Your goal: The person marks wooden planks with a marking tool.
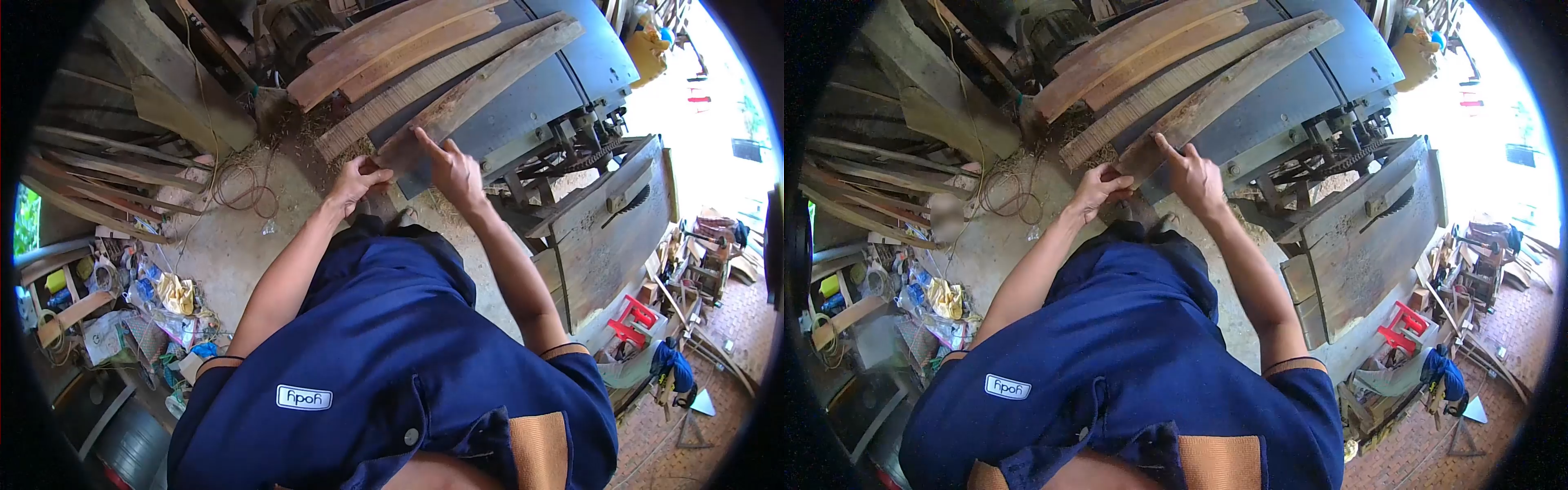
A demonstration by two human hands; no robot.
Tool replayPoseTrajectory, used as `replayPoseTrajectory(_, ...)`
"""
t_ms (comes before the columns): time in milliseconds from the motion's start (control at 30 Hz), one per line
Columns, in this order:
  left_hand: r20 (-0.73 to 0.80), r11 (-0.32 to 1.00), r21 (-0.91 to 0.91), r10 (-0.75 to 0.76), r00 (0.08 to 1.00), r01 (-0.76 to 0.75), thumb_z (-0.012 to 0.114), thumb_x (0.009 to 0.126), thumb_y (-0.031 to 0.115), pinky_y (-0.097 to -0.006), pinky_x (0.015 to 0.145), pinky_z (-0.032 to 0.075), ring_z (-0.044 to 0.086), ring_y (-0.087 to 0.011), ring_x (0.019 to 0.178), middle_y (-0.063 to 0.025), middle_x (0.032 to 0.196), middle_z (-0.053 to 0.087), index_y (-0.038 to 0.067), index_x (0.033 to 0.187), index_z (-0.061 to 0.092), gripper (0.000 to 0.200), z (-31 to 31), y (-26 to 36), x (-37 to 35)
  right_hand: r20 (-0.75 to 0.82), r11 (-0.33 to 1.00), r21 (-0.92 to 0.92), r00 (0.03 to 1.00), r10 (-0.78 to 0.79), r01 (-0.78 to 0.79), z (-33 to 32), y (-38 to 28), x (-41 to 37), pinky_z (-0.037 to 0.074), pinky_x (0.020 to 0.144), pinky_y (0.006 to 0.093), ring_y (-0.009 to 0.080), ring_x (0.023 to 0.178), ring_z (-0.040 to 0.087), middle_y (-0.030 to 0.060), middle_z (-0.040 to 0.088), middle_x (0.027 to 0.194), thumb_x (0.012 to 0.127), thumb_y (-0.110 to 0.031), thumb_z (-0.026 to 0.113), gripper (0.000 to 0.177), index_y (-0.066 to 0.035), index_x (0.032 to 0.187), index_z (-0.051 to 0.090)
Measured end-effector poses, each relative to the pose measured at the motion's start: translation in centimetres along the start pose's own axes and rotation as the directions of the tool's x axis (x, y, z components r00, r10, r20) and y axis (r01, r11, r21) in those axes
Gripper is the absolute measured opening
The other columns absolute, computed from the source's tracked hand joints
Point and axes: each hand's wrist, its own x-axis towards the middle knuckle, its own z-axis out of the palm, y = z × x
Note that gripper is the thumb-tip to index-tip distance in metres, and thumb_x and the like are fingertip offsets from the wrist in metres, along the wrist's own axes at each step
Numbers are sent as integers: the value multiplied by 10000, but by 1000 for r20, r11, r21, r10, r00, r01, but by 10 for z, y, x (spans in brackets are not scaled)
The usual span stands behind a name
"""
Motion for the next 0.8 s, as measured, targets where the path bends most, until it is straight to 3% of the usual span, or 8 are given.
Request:
replayPoseTrajectory(67,2,1000,-29,5,1000,-5,837,835,116,-297,758,620,687,-148,839,-68,955,667,11,1057,614,331,1,3,5,-98,998,38,993,62,-59,11,-12,-3,580,561,477,372,652,695,168,623,874,883,-67,563,630,-313,1461,511)
replayPoseTrajectory(233,6,1000,24,-16,1000,16,835,838,119,-301,762,625,696,-165,867,-72,962,671,12,1081,620,341,-3,1,6,145,990,-39,981,-130,137,1,-26,-14,581,567,468,374,656,691,176,615,907,888,-84,569,643,-319,1481,487)
replayPoseTrajectory(467,19,1000,18,21,1000,-21,807,875,148,-317,738,628,716,-185,852,-106,1022,679,-1,1107,585,354,-4,8,1,106,999,0,993,-53,53,14,-33,-19,577,584,468,367,668,692,166,615,943,890,-73,570,628,-284,1477,498)
replayPoseTrajectory(533,33,996,81,-35,999,32,816,867,161,-313,722,626,722,-190,835,-109,1009,683,-3,1115,575,382,-1,12,2,-47,996,-75,997,-53,50,10,1,-6,574,570,469,369,649,686,164,617,912,884,-58,573,611,-266,1456,518)
replayPoseTrajectory(600,22,995,91,-32,999,30,822,861,164,-308,717,624,724,-192,816,-107,984,683,-3,1115,574,392,-1,7,4,-81,986,-101,989,125,-133,-19,17,13,576,562,441,367,679,677,154,620,845,907,-35,548,599,-249,1465,509)
replayPoseTrajectory(667,34,999,39,-13,999,11,812,868,156,-312,733,629,722,-200,846,-111,1013,678,-6,1112,572,379,-4,5,6,-78,991,-67,991,108,-113,-22,1,14,587,587,446,363,686,684,151,626,852,899,-33,556,605,-249,1463,516)
replayPoseTrajectory(733,43,999,40,-11,999,9,810,869,152,-314,742,631,719,-204,862,-115,1036,672,-8,1124,569,386,-6,1,10,-94,990,-55,987,-133,129,12,-5,-1,588,588,445,359,669,682,143,626,851,894,-39,567,613,-252,1466,518)
replayPoseTrajectory(800,33,999,37,-11,999,10,809,871,148,-317,751,634,716,-207,878,-119,1058,666,-11,1136,567,393,-7,2,12,66,990,-58,990,-123,127,5,-15,-4,583,587,450,351,665,683,119,626,847,884,-49,585,599,-257,1444,542)
